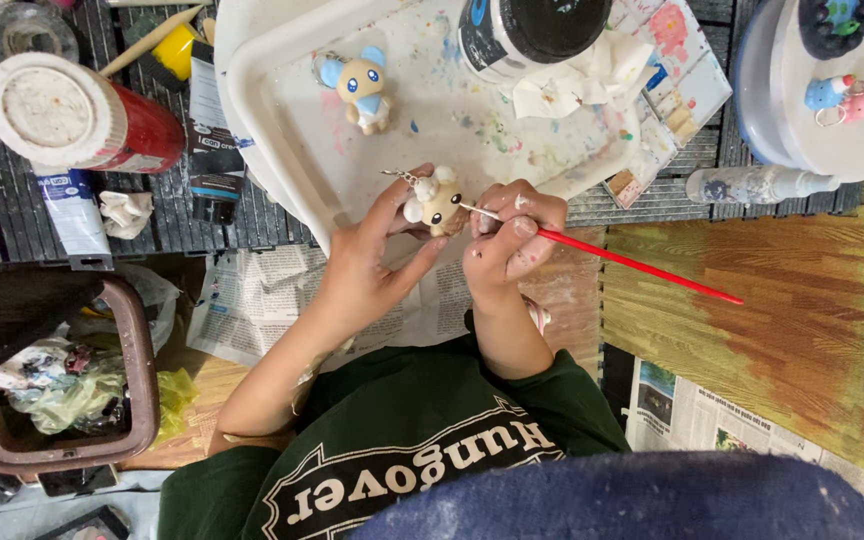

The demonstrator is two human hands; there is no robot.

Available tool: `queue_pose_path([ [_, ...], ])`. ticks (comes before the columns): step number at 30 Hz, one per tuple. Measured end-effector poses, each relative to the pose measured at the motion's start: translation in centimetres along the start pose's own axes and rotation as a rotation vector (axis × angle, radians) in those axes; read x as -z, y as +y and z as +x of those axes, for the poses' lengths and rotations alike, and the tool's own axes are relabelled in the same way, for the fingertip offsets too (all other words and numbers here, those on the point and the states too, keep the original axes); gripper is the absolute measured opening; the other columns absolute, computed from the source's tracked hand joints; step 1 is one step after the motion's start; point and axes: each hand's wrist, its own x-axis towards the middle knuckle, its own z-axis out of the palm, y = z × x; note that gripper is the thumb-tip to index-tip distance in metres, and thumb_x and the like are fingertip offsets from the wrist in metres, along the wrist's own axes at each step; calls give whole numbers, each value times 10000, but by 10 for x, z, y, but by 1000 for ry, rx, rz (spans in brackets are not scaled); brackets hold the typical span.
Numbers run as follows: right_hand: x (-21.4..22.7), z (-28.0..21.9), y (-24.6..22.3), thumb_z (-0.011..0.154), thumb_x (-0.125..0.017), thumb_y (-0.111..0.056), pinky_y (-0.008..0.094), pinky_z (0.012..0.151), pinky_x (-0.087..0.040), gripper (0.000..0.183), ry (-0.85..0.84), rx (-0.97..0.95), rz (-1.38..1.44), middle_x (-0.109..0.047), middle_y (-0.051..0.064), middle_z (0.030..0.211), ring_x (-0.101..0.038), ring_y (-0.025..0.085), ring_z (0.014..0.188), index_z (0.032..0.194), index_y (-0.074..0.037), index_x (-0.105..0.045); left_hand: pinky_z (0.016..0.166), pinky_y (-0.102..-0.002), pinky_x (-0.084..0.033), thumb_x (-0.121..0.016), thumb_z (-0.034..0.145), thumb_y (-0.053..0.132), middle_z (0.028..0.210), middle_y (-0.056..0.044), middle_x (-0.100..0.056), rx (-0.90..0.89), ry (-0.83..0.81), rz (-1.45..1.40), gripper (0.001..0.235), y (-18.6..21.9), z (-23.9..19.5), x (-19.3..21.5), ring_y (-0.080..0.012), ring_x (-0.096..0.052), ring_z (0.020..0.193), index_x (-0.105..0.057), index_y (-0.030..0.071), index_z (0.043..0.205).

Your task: The person paints the eyes of a small figurine using a fine red brush and black paint. They hold the figurine in the left hand and apply paint to the eye area, then switch to a second figurine to continue painting details.

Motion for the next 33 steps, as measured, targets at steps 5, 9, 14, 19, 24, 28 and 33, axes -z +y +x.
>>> queue_pose_path([
  [5, 1, -2, 3, 1136, -472, -367, 261, 442, -309, 313, 17, 13, -6, -460, 81, 791, -372, 121, 578, 1081, -68, -396, 913, -305, -616, -794, 946, 58, 1261, -153, -741, -48, 9, 13, 684, -2, 1, 0, -218, -788, 1048, -408, 0, 1508],
  [9, 1, -2, 4, 1137, -478, -363, 264, 448, -300, 313, 32, 20, -4, -451, 72, 785, -366, 117, 576, 1073, -66, -403, 914, -304, -611, -800, 949, 59, 1275, -172, -736, -78, 20, 33, 688, -3, 1, -1, -224, -783, 1064, -399, -4, 1505],
  [14, 0, -1, 2, 1134, -475, -386, 248, 446, -311, 337, 35, 2, -22, -435, 61, 785, -368, 108, 573, 1059, -64, -408, 910, -304, -614, -798, 944, 51, 1195, -159, -764, -40, 4, 23, 697, -1, 1, 1, -223, -791, 1061, -408, -1, 1519],
  [19, 0, 0, 0, 1136, -465, -397, 251, 452, -327, 349, 14, -6, -31, -437, 56, 789, -373, 110, 580, 1056, -62, -407, 904, -301, -613, -800, 940, 51, 1174, -162, -768, -28, 3, 28, 697, -1, 1, 0, -223, -791, 1065, -410, -1, 1515],
  [24, 1, 0, 1, 1142, -458, -378, 252, 457, -332, 330, 11, 5, -43, -435, 53, 797, -372, 109, 582, 1058, -62, -411, 916, -302, -610, -795, 943, 47, 1191, -167, -764, -30, 3, 20, 698, -1, 1, 0, -224, -787, 1077, -405, 0, 1520],
  [28, 1, -1, 2, 1144, -454, -369, 252, 462, -338, 319, 9, -5, -29, -442, 61, 806, -375, 111, 594, 1070, -62, -410, 924, -301, -611, -794, 945, 49, 1183, -155, -770, -4, -2, 2, 697, 1, 1, 0, -224, -790, 1081, -410, 8, 1525],
  [33, 2, 0, 2, 1142, -457, -375, 252, 462, -347, 320, 1, -11, -26, -444, 64, 815, -382, 115, 597, 1079, -64, -413, 932, -304, -607, -797, 945, 56, 1195, -150, -769, -14, -2, 21, 705, 1, 2, 0, -229, -784, 1100, -406, 13, 1530],
])
